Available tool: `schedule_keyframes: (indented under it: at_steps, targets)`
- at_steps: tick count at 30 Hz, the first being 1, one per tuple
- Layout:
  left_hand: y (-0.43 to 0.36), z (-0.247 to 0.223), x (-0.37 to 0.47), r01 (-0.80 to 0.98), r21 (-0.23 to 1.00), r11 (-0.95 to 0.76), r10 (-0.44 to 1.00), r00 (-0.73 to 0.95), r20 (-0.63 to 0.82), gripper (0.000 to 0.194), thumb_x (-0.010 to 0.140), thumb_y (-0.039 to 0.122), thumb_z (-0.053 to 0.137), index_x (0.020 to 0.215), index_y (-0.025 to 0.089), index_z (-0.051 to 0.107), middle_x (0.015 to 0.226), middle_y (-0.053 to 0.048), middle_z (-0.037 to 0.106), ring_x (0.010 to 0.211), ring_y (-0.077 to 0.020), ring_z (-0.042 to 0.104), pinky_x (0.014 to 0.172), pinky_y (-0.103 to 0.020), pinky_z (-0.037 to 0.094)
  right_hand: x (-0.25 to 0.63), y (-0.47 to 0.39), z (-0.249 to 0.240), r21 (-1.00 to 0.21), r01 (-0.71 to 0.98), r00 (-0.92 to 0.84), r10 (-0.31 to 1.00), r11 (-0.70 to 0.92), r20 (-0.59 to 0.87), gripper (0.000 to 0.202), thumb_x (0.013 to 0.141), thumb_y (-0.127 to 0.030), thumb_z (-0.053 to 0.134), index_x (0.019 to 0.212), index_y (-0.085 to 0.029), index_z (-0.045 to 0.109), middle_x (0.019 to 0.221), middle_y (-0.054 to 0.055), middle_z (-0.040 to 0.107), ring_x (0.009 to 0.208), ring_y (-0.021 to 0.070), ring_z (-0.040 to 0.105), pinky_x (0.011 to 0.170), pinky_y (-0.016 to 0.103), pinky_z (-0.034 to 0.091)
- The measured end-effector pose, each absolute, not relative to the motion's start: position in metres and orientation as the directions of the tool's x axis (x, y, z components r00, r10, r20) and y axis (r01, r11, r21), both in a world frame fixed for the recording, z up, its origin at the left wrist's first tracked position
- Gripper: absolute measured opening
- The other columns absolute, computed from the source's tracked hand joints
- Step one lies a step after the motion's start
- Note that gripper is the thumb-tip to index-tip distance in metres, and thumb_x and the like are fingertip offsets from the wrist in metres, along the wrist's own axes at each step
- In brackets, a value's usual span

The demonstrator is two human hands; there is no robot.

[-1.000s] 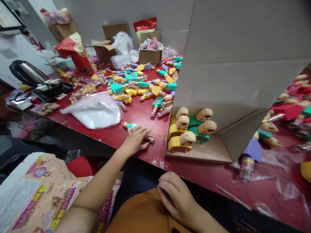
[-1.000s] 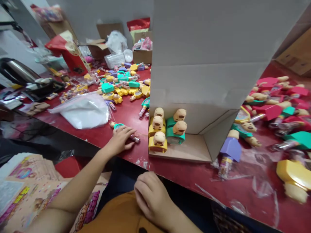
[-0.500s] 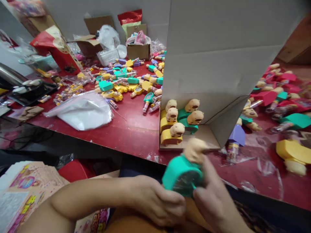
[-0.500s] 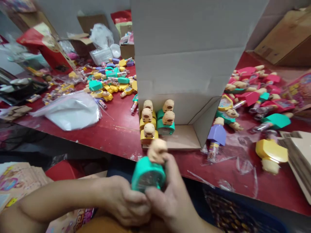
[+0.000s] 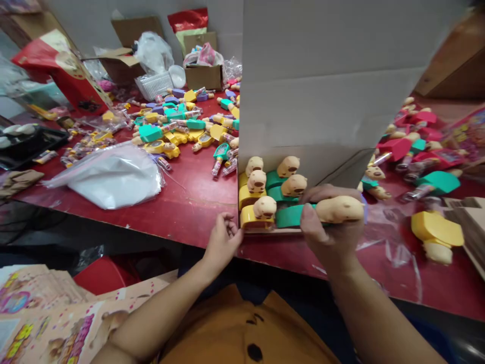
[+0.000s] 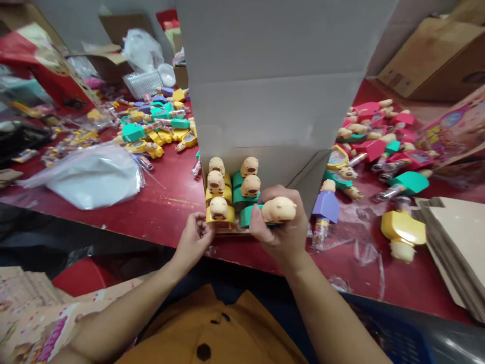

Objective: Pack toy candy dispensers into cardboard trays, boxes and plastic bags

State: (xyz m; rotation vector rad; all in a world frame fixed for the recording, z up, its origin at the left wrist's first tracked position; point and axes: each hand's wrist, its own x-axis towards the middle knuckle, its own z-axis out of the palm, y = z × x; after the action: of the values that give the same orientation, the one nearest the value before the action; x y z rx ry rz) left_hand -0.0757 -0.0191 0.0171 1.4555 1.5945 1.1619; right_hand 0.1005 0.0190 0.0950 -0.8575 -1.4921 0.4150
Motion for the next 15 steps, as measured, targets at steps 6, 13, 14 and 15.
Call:
schedule_keyframes:
  at_steps: [6, 13, 14, 15]
  targets:
    - [-0.014, 0.024, -0.073, 0.377, 0.926, 0.010, 0.986, -0.160, 0.054, 0.028, 0.073, 0.026, 0.048, 0.099, 0.017, 0.044, 0.068, 0.002, 0.054, 0.058, -0.0128, 0.055, 0.056, -0.023, 0.043, 0.082, 0.023, 0.082, -0.469, 0.589, 0.006, 0.577, 0.657, 0.816, 0.023, 0.077, -0.022, 0.055, 0.092, -0.022, 0.038, 0.079, 0.000, 0.042, 0.069, 0.0154, 0.045, 0.060, 0.030, 0.040]
    - [-0.026, 0.029, -0.118, 0.707, 0.678, 0.200, 0.969, -0.244, -0.031, 0.032, 0.078, 0.049, 0.045, 0.073, 0.020, 0.057, 0.054, -0.002, 0.061, 0.050, -0.0210, 0.059, 0.047, -0.027, 0.039, 0.103, 0.016, 0.083, -0.430, 0.600, -0.070, 0.580, 0.674, 0.811, 0.040, 0.092, -0.052, 0.039, 0.114, -0.020, 0.028, 0.103, 0.011, 0.040, 0.099, 0.0224, 0.045, 0.083, 0.038, 0.045]
    - [-0.033, 0.028, -0.131, 0.734, 0.644, 0.217, 0.968, -0.247, -0.044, 0.035, 0.079, 0.050, 0.044, 0.066, 0.021, 0.058, 0.053, -0.002, 0.062, 0.051, -0.0220, 0.060, 0.048, -0.028, 0.040, 0.123, 0.012, 0.082, -0.400, 0.646, -0.037, 0.551, 0.650, 0.834, 0.037, 0.092, -0.049, 0.041, 0.112, -0.021, 0.030, 0.102, 0.010, 0.041, 0.098, 0.0222, 0.046, 0.084, 0.039, 0.045]
    - [-0.039, 0.027, -0.145, 0.754, 0.614, 0.232, 0.965, -0.255, -0.052, 0.038, 0.079, 0.051, 0.044, 0.060, 0.021, 0.059, 0.052, -0.002, 0.063, 0.052, -0.0229, 0.061, 0.049, -0.029, 0.041, 0.147, 0.008, 0.080, -0.368, 0.731, 0.021, 0.520, 0.575, 0.854, 0.030, 0.090, -0.041, 0.046, 0.109, -0.023, 0.032, 0.100, 0.009, 0.042, 0.095, 0.0217, 0.047, 0.084, 0.040, 0.044]
